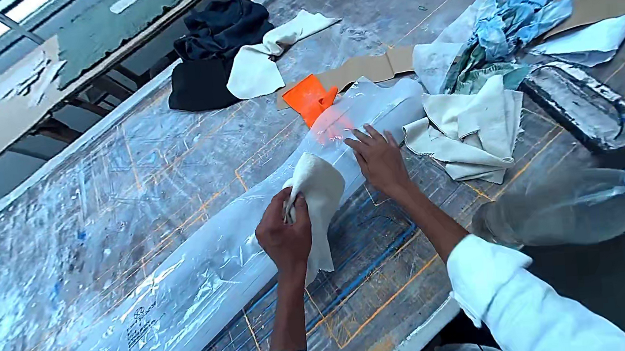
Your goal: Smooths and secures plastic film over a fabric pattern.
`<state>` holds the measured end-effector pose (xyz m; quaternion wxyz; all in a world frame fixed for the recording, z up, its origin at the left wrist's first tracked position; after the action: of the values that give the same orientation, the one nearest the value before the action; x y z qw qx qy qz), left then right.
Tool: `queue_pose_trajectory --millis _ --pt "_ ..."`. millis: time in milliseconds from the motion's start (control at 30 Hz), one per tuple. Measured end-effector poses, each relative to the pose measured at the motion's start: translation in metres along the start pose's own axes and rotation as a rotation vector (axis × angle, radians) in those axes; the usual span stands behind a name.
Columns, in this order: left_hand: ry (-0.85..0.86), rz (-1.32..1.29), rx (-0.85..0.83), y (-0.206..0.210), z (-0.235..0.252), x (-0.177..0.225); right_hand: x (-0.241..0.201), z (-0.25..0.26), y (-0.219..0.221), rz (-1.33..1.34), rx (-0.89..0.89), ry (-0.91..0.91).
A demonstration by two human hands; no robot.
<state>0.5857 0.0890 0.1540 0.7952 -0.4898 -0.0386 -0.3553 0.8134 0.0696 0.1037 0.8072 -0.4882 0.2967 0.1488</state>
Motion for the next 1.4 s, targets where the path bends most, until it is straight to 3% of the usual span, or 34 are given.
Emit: queue_pose_trajectory --millis 67,167,233,300,400,500,633,700,767,867,1033,1133,1233,1300,1400 --pt "-0.008 0.032 -0.057 0.011 0.013 0.022 0.033 0.014 0.020 -0.045 -0.150 0.096" --pt "0.094 0.159 -0.297 0.072 0.022 0.057 0.060 -0.003 0.037 0.006 -0.129 0.095" --pt "0.185 0.217 -0.470 0.134 0.012 0.058 0.065 -0.016 0.042 0.042 -0.142 0.142" --pt "0.196 0.216 -0.558 0.167 -0.012 0.045 0.071 -0.027 0.047 -0.017 -0.179 0.189" --pt "0.148 0.241 -0.510 0.156 -0.031 0.024 0.077 -0.028 0.046 -0.037 -0.152 0.195" --pt "0.039 0.328 -0.509 0.120 -0.057 0.011 0.077 -0.040 0.045 -0.062 -0.142 0.199" --pt "-0.068 0.407 -0.463 0.095 -0.058 0.017 0.079 -0.051 0.040 -0.051 -0.105 0.203" --pt "-0.096 0.351 -0.461 0.107 -0.033 0.043 0.078 -0.055 0.038 -0.014 -0.092 0.219" --pt "0.016 0.227 -0.436 0.143 -0.010 0.065 0.077 -0.054 0.038 0.008 -0.070 0.221" --pt "0.114 0.197 -0.425 0.175 -0.014 0.055 0.076 -0.053 0.035 -0.013 -0.077 0.223" --pt "-0.141 0.444 -0.441 0.098 -0.067 0.000 0.075 -0.052 0.038 -0.026 -0.096 0.254" --pt "-0.322 0.471 -0.444 0.084 -0.054 0.016 0.075 -0.051 0.037 -0.027 -0.095 0.251" --pt "-0.145 0.282 -0.435 0.127 -0.024 0.052 0.075 -0.052 0.036 -0.009 -0.098 0.245" --pt "0.023 0.211 -0.451 0.155 -0.029 0.048 0.076 -0.051 0.035 -0.005 -0.095 0.244" --pt "-0.050 0.299 -0.396 0.115 -0.066 0.000 0.076 -0.048 0.035 -0.023 -0.087 0.242"
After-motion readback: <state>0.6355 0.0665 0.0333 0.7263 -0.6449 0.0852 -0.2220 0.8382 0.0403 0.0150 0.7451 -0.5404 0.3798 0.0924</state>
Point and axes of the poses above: each hand's wrist, its own z-axis towards the middle knuckle, its own y-axis out of the palm, x = y × z, the point moved 1 cm from there along z, towards the middle knuckle, and after that the axes turned 6 degrees about z, right-handed, at the moved point
